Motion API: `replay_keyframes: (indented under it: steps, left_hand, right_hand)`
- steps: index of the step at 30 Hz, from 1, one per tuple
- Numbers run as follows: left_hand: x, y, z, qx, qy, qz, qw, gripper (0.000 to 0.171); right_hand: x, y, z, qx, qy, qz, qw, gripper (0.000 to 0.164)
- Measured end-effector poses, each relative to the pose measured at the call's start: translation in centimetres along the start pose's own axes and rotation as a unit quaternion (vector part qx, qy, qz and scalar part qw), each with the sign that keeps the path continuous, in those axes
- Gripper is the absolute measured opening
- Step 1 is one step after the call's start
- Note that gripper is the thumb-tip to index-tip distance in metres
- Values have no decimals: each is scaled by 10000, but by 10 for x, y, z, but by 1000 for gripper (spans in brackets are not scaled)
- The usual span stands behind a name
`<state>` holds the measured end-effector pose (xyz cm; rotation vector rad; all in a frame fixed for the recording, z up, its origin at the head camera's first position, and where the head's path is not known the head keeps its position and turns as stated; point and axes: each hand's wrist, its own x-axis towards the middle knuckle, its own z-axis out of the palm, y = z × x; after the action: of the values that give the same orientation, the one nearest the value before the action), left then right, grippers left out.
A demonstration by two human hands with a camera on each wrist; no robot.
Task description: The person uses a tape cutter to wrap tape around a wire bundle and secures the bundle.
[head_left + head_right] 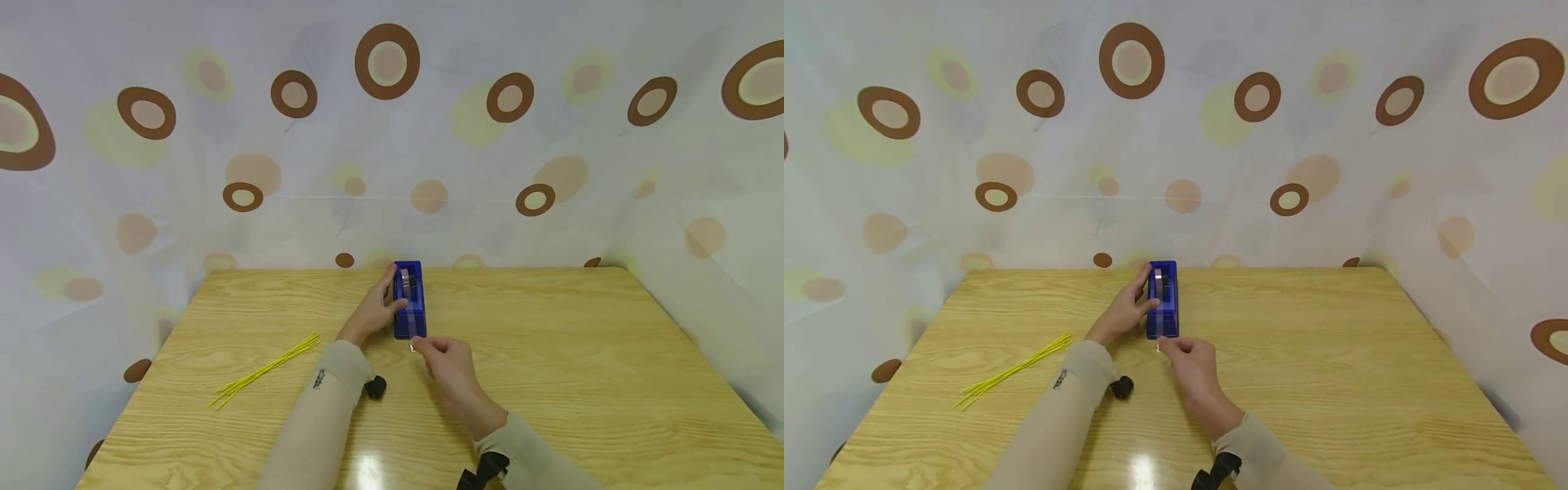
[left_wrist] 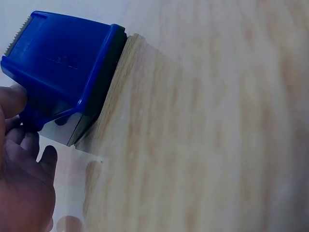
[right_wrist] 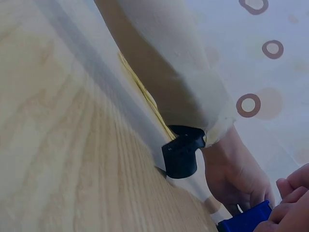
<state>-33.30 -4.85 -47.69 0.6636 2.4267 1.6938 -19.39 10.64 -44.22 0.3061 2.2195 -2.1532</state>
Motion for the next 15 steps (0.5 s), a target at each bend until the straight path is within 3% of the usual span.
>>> replay_keyframes:
  steps: [8, 15]
  left_hand:
    - [0, 0, 1, 95, 44, 36, 9999, 80]
    - [0, -1, 0, -53, 11, 77, 10000, 80]
  right_hand:
    - [-15, 2, 5, -185, 277, -261, 9991, 19]
    - [-28, 4, 5, -39, 287, -295, 9991, 20]
